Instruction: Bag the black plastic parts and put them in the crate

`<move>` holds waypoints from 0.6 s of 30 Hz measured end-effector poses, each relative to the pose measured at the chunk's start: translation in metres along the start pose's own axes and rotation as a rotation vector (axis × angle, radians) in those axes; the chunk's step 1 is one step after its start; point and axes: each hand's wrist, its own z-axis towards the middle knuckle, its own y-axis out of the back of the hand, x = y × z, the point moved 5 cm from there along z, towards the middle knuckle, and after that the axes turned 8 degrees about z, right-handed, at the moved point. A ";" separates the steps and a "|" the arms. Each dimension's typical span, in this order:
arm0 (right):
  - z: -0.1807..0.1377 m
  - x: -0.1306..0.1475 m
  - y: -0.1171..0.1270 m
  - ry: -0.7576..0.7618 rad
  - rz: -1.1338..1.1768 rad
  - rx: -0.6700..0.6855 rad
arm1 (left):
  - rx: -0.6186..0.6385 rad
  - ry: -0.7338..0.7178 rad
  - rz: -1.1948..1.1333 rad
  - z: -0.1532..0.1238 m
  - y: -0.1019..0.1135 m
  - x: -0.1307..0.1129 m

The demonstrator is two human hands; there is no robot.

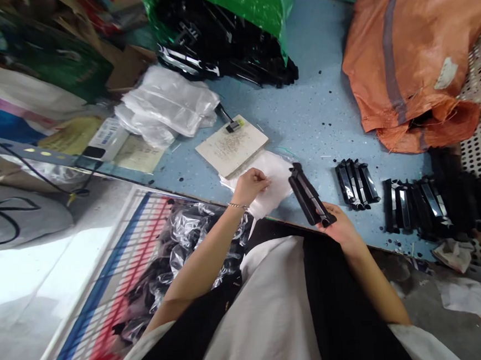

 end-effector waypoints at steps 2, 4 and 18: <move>0.006 -0.017 -0.015 -0.139 0.155 0.081 | -0.002 -0.062 -0.011 0.002 0.001 0.002; 0.014 -0.033 -0.029 -0.305 0.238 0.179 | -0.058 -0.229 0.088 -0.002 0.004 -0.006; 0.003 -0.011 -0.074 0.274 -0.506 0.105 | 0.010 -1.024 0.394 -0.143 -0.017 -0.096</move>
